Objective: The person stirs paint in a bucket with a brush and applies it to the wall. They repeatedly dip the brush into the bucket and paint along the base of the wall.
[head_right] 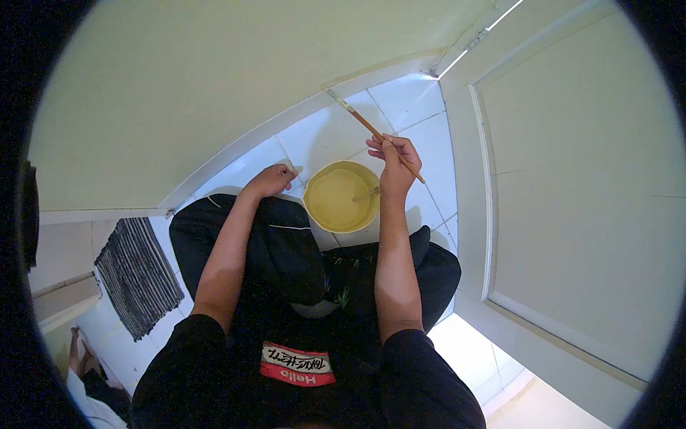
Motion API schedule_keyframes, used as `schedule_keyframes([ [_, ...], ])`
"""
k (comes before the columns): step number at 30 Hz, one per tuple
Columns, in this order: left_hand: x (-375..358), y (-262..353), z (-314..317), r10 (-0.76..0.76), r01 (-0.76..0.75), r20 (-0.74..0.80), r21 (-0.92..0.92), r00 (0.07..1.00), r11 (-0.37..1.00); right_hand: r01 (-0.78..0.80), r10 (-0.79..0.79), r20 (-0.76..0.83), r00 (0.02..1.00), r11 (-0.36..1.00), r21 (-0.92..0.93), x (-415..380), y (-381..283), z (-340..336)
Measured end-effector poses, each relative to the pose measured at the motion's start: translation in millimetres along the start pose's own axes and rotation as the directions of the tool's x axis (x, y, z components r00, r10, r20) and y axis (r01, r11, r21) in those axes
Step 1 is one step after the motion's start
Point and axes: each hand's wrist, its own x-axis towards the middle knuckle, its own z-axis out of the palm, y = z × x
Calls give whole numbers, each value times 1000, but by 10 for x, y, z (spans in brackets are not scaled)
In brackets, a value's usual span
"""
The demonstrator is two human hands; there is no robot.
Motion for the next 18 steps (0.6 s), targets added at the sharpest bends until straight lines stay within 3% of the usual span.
schedule_keyframes([
  [5, -16, 1, -7, 10, -10, -16, -12, 1000, 1000, 19, -20, -101, 995, 1000, -10, -11, -61, 95],
  [11, -36, 24, -9, -1, 0, -22, -34, 1000, 999, -9, 9, 16, 1000, 1000, -18, -16, -21, 5],
  [18, 37, -62, 12, 22, -22, -6, -18, 1000, 1000, 15, -16, -83, 996, 1000, -3, -24, -86, 88],
])
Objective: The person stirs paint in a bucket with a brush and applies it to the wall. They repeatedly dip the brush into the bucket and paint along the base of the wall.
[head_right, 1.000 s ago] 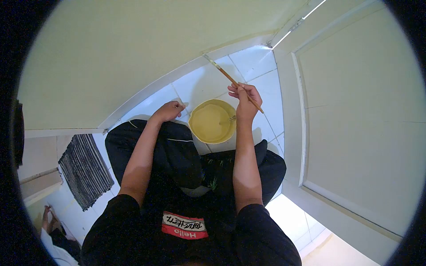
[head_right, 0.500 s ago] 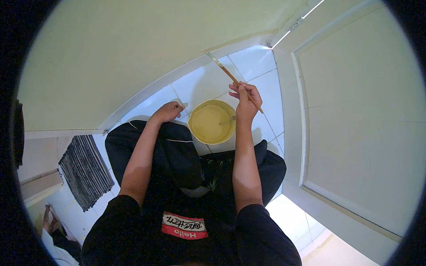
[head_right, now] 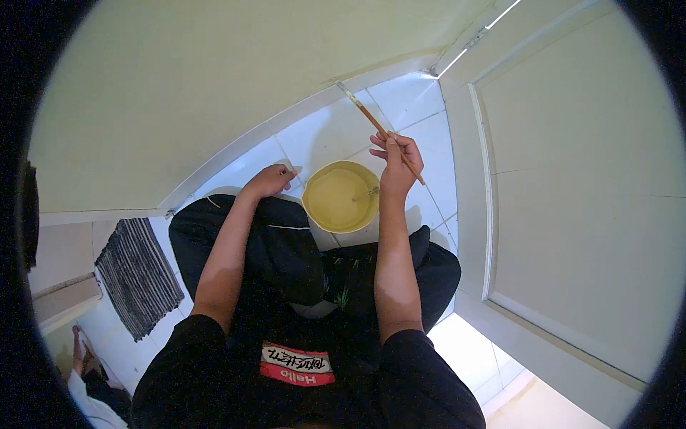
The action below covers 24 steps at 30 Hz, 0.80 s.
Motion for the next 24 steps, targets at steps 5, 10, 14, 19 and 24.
schedule_keyframes([
  [5, -2, 23, -7, -7, 7, 7, 13, 1000, 1000, -17, 15, 91, 996, 1000, 14, 23, 72, -89],
  [10, 29, -19, -1, -17, 17, 14, 20, 1000, 1000, 2, -2, -20, 1000, 1000, 7, 14, 31, -13],
  [14, 14, -4, -7, -16, 16, 10, 22, 1000, 1000, -15, 14, 46, 999, 1000, 17, 21, 50, -93],
  [19, -49, 79, -36, -21, 21, 4, 21, 1000, 1000, 21, -19, 259, 966, 1000, -4, -41, 36, -60],
  [24, -70, 102, -36, -11, 11, -2, -40, 1000, 999, 10, 2, 348, 937, 999, -35, -75, 21, -45],
])
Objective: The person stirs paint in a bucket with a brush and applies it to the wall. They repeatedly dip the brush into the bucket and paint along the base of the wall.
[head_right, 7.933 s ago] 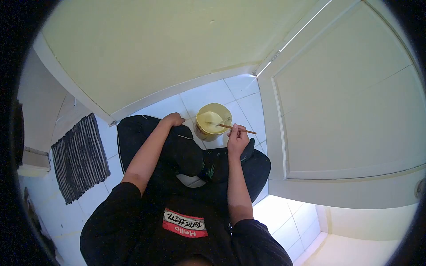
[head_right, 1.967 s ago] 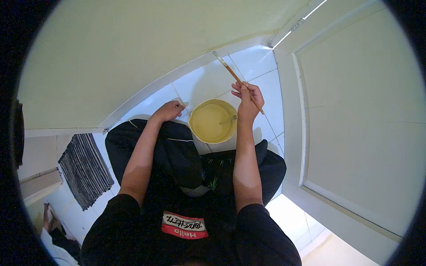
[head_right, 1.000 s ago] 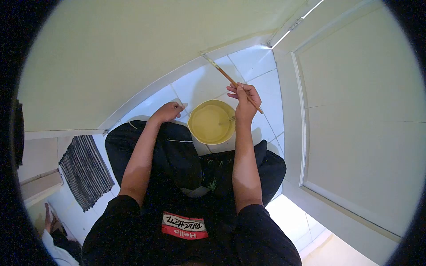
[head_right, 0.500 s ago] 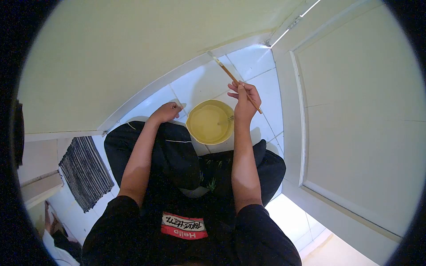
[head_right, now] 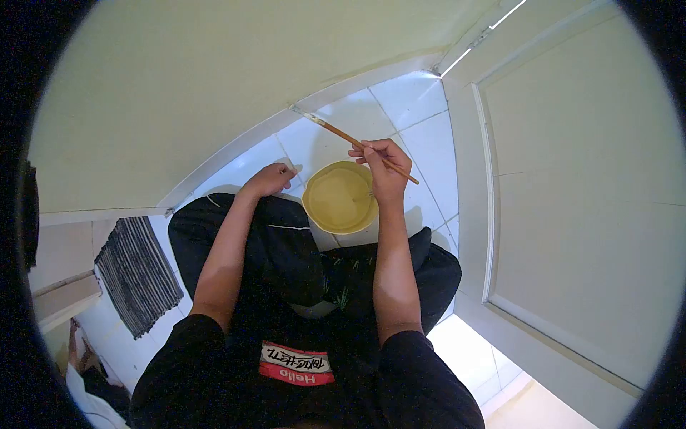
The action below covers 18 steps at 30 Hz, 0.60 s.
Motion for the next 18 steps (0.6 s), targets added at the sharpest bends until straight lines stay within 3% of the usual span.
schedule_keyframes([
  [18, -6, -1, -13, -22, 21, 7, 16, 1000, 1000, 2, -3, -92, 996, 1000, -10, 34, -10, 44],
])
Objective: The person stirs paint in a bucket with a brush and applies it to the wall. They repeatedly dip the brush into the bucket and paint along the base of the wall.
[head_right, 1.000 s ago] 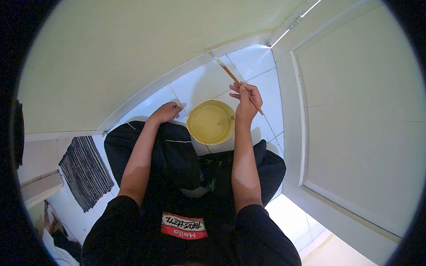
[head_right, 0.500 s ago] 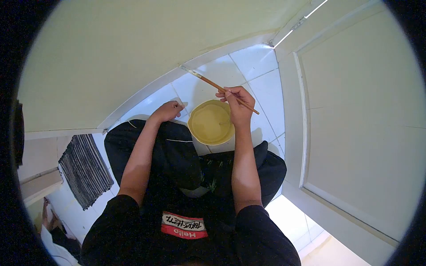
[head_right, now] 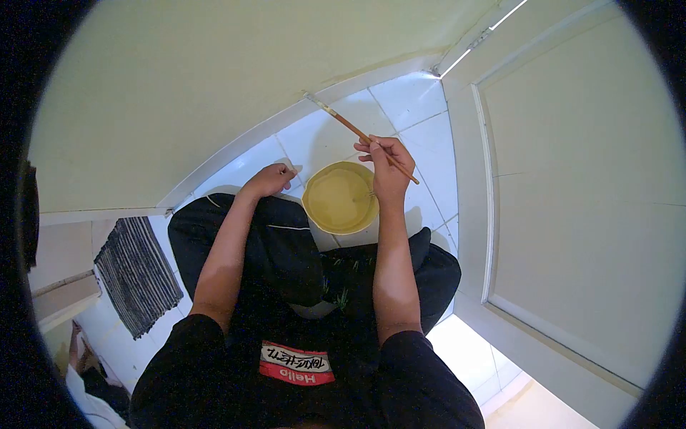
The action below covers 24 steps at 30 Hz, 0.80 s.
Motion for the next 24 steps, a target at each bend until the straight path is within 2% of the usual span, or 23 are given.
schedule_keyframes([
  [8, 23, -27, 19, -15, 15, -5, -1, 1000, 1000, 25, -32, -118, 992, 998, -60, 44, 2, -40],
  [14, 41, -43, 19, -10, 10, 0, -9, 1000, 1000, 41, -58, -264, 963, 997, -67, 75, -30, -55],
  [17, 61, -70, 34, 2, -3, -10, -19, 1000, 1000, 23, -37, -237, 971, 998, -58, 60, -26, -118],
  [20, 32, -38, 20, -4, 4, -6, -24, 1000, 1000, 54, -58, -83, 995, 997, -51, 26, 4, -131],
  [24, 32, -24, 4, 8, -8, 8, 18, 1000, 1000, 42, -41, 15, 999, 998, -38, 6, 36, -60],
])
